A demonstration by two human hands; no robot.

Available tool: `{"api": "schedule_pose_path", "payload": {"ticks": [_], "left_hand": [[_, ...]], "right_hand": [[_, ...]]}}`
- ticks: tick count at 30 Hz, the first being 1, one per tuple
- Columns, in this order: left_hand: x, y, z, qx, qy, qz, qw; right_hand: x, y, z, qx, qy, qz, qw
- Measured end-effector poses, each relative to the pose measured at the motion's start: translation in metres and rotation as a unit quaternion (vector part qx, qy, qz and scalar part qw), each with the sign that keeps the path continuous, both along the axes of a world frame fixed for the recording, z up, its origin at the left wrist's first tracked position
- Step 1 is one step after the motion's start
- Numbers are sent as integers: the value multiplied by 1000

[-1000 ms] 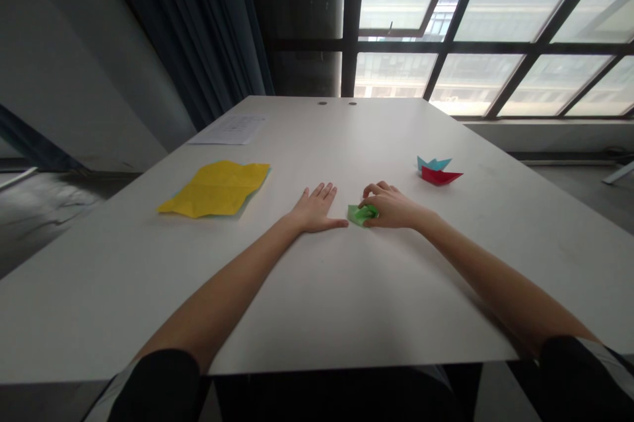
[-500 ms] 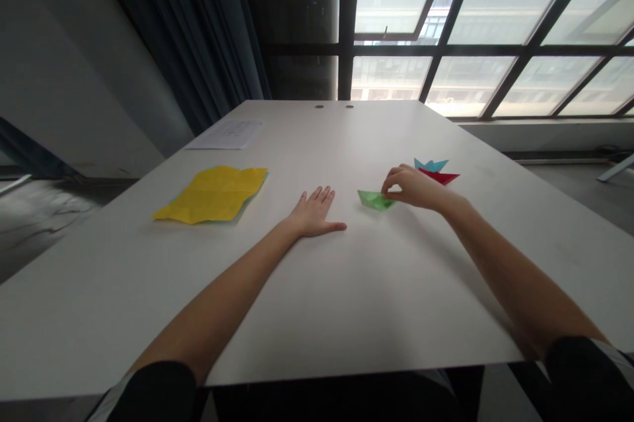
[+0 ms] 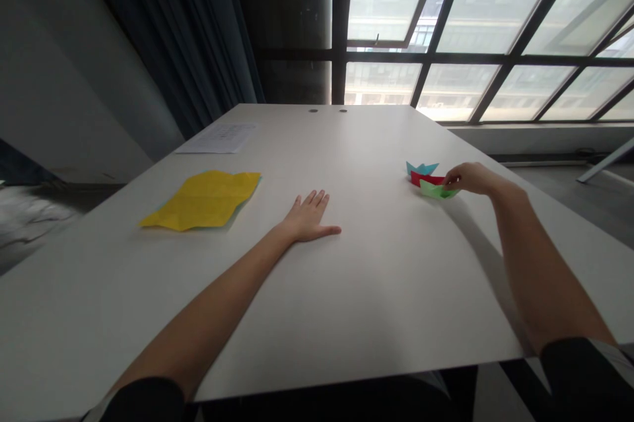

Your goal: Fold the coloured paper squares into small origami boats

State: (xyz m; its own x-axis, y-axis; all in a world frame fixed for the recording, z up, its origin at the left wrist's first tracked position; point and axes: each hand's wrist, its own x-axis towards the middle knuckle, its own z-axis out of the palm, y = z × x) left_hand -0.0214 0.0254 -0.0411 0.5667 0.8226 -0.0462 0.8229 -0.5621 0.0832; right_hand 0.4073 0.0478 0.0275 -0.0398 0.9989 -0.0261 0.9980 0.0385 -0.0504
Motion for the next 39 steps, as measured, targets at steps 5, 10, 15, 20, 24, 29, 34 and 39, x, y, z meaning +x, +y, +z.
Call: {"api": "schedule_pose_path", "payload": {"ticks": [5,10,15,20,24,29,34,39], "left_hand": [[-1,0,-1,-1,-1,0,1000],[-1,0,0,2,-1,-2,1000],[-1,0,0,-1,-1,-2,1000],[-1,1,-1,1,3,-2,1000],[-1,1,-1,-1,9,2,1000],[-1,1,-1,-3,16,3,1000],[-1,1,0,-7,23,-2,1000],[0,1,1,-7,30,-1,1000]], "right_hand": [[-1,4,-7,-23,4,-6,1000],[-2,5,-9,-35,2,-8,999],[2,5,-8,-40,15,-7,999],[-4,-2,4,-29,45,6,999],[-27,-13,25,28,40,7,999],[-76,-27,45,86,82,70,990],[-134,-32,11,41,154,208,965],[-167,-28,-52,-17,98,239,966]]}}
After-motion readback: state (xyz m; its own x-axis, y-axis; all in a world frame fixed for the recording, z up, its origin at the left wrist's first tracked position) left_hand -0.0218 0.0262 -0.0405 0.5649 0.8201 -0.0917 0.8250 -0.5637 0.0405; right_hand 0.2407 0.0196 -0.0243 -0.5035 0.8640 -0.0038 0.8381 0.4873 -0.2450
